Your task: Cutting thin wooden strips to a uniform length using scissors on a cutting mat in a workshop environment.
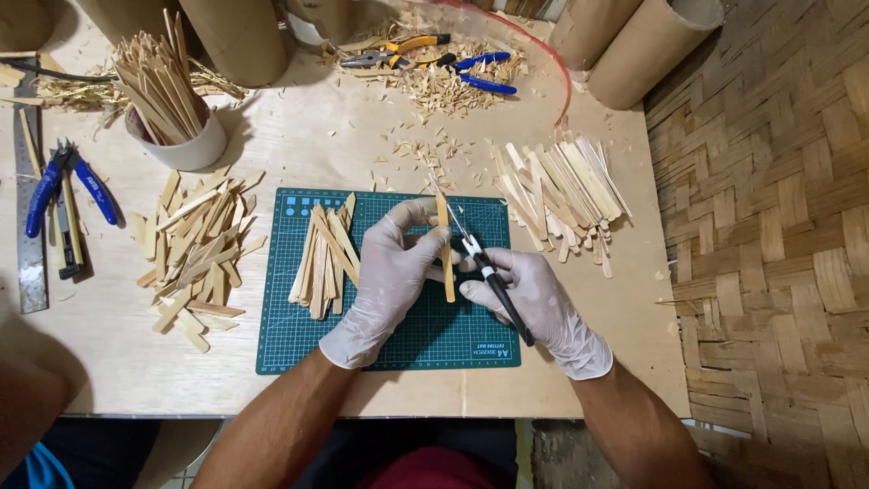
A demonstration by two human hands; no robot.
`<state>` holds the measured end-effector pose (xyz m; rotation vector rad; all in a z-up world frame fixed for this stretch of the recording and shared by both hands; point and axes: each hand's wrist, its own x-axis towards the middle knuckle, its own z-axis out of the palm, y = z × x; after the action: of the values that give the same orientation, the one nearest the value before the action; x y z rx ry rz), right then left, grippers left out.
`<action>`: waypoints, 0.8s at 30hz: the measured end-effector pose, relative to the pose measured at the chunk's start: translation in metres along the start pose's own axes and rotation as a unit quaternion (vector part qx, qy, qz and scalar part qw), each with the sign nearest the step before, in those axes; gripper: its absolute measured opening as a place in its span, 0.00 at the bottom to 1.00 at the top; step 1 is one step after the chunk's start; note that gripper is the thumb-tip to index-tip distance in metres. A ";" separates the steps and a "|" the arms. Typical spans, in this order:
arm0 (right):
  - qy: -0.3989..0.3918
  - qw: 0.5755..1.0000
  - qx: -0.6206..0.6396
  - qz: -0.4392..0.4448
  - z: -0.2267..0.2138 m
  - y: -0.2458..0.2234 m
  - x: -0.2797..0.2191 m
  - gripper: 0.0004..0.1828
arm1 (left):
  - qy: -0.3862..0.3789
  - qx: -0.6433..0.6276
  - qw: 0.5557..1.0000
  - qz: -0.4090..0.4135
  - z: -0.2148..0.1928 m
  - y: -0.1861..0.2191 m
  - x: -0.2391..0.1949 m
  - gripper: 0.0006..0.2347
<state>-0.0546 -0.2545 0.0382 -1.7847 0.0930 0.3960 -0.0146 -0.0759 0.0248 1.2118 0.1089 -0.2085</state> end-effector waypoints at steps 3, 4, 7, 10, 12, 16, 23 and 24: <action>-0.003 1.000 0.011 -0.005 -0.002 0.002 0.001 0.18 | 0.001 -0.011 1.000 -0.003 -0.001 -0.004 0.001 0.12; -0.003 1.000 0.011 -0.005 -0.002 0.002 0.000 0.18 | 0.001 -0.012 1.000 -0.003 -0.001 -0.005 0.001 0.12; 0.001 1.000 0.019 0.004 -0.003 0.002 -0.002 0.17 | -0.008 -0.028 1.000 -0.003 -0.002 -0.008 0.000 0.12; 0.003 1.000 0.018 0.008 -0.001 0.000 -0.002 0.17 | 0.000 -0.022 1.000 -0.008 -0.004 -0.010 0.000 0.12; 0.004 0.999 0.030 0.014 0.000 -0.002 -0.002 0.18 | -0.002 -0.012 1.000 -0.004 -0.007 -0.017 0.004 0.11; -0.003 1.000 0.028 -0.004 -0.001 0.008 0.006 0.18 | -0.017 -0.005 1.000 -0.020 -0.004 -0.040 0.007 0.10; -0.012 0.999 0.031 -0.013 -0.001 0.007 0.006 0.15 | -0.017 -0.018 0.999 -0.029 -0.004 -0.029 0.004 0.11; -0.010 0.999 0.035 -0.019 -0.001 0.005 0.005 0.16 | -0.017 -0.025 0.999 -0.030 -0.002 -0.023 0.002 0.11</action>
<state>-0.0507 -0.2561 0.0321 -1.7114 0.0578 0.3794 -0.0178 -0.0824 0.0028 1.1559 0.1203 -0.2785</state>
